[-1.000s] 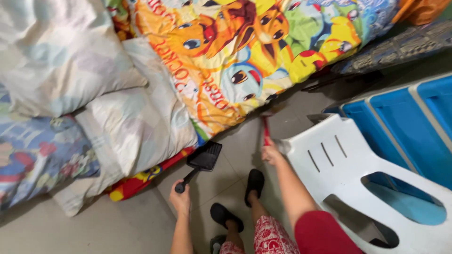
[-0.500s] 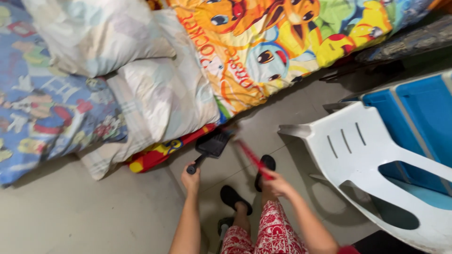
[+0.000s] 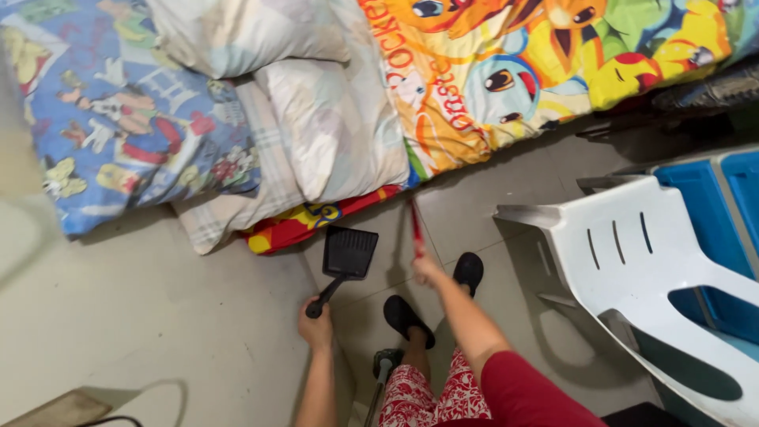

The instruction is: Sweeping the floor in a bedroom using a broom and dustpan, including moving a chair to sweep underneath.

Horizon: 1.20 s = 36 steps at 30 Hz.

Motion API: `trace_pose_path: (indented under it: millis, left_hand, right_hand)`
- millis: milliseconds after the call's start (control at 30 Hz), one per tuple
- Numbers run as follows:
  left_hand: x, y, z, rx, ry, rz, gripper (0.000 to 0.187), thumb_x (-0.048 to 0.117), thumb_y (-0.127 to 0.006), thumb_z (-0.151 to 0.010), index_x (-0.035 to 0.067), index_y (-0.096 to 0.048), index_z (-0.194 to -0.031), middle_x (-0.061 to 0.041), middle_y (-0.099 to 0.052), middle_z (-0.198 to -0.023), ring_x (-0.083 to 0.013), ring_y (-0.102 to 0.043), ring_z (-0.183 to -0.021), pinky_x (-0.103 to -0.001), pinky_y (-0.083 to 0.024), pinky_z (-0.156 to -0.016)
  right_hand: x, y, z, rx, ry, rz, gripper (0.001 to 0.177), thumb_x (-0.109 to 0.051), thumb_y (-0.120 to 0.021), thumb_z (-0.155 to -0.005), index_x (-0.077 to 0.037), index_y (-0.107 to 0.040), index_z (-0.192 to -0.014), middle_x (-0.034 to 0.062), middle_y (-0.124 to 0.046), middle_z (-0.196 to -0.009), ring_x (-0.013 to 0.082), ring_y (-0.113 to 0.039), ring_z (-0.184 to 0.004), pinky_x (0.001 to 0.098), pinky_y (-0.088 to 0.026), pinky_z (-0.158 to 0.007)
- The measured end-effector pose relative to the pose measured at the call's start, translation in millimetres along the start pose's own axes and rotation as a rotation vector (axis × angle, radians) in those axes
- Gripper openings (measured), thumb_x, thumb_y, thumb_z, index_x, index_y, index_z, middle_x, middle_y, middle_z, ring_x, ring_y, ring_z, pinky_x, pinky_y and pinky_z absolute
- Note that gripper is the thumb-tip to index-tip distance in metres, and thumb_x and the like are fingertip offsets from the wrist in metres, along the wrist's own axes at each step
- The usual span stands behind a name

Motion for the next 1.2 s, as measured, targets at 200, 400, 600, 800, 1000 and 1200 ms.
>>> trace_pose_path:
  millis: [200, 400, 600, 800, 1000, 1200]
  left_hand:
    - [0, 6, -17, 0.014, -0.048, -0.035, 0.028, 0.011, -0.075, -0.078, 0.005, -0.074, -0.105, -0.013, -0.075, -0.094, -0.0253, -0.072, -0.088, -0.037, -0.055, -0.083]
    - [-38, 34, 0, -0.011, 0.042, -0.008, 0.028, 0.011, -0.077, -0.078, 0.006, -0.073, -0.105, -0.013, -0.074, -0.095, -0.0241, -0.07, -0.088, -0.037, -0.053, -0.084]
    - [-87, 70, 59, 0.174, 0.194, 0.1, 0.03, 0.009, -0.078, -0.079, 0.003, -0.073, -0.108, -0.012, -0.073, -0.097, -0.0222, -0.068, -0.09, -0.035, -0.053, -0.084]
    - [-102, 82, 68, 0.254, 0.359, 0.118, 0.027, 0.008, -0.079, -0.081, 0.002, -0.073, -0.107, -0.013, -0.074, -0.1, -0.0229, -0.069, -0.09, -0.037, -0.052, -0.084]
    - [-108, 88, 68, 0.21, 0.394, 0.055, 0.028, 0.011, -0.08, -0.082, 0.004, -0.073, -0.109, -0.012, -0.075, -0.098, -0.023, -0.07, -0.087, -0.037, -0.054, -0.082]
    - [-129, 101, 100, 0.296, 0.348, 0.1, 0.031, 0.013, -0.082, -0.079, 0.005, -0.074, -0.108, -0.011, -0.075, -0.101, -0.021, -0.07, -0.089, -0.035, -0.055, -0.083]
  right_hand:
    - [14, -67, 100, -0.208, -0.09, 0.362, 0.083, 0.005, -0.044, -0.091, -0.048, -0.04, -0.155, 0.0054, -0.049, -0.056, 0.017, -0.042, -0.04, 0.0328, -0.033, -0.035]
    - [2, 3, 146, -0.102, 0.425, 0.938, 0.08, -0.002, -0.063, -0.079, -0.037, -0.047, -0.149, 0.0206, -0.071, -0.102, 0.033, -0.075, -0.08, 0.0423, -0.058, -0.074]
    - [-103, -47, 156, -0.057, 0.517, 0.938, 0.074, -0.001, -0.053, -0.083, -0.031, -0.05, -0.151, 0.0255, -0.07, -0.119, 0.0406, -0.069, -0.105, 0.0444, -0.055, -0.091]
    - [-111, -128, 60, -0.168, 0.487, 1.317, 0.08, 0.001, -0.057, -0.08, -0.031, -0.046, -0.152, 0.0214, -0.066, -0.128, 0.0368, -0.066, -0.115, 0.0432, -0.054, -0.095]
    - [-84, -65, 134, -0.137, 0.233, 1.386, 0.079, 0.005, -0.052, -0.085, -0.035, -0.047, -0.153, 0.0168, -0.066, -0.133, 0.0326, -0.066, -0.118, 0.0425, -0.054, -0.096]
    - [-110, -22, 176, 0.035, 0.513, 1.09, 0.056, -0.01, -0.056, -0.094, -0.035, -0.062, -0.144, 0.0217, -0.071, -0.119, 0.0392, -0.069, -0.106, 0.0453, -0.054, -0.092]
Point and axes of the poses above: each hand's wrist, its own z-axis away from the middle knuckle, its own y-axis out of the back of the hand, x = y × z, the point moved 9 cm from there along -z, towards the middle knuckle
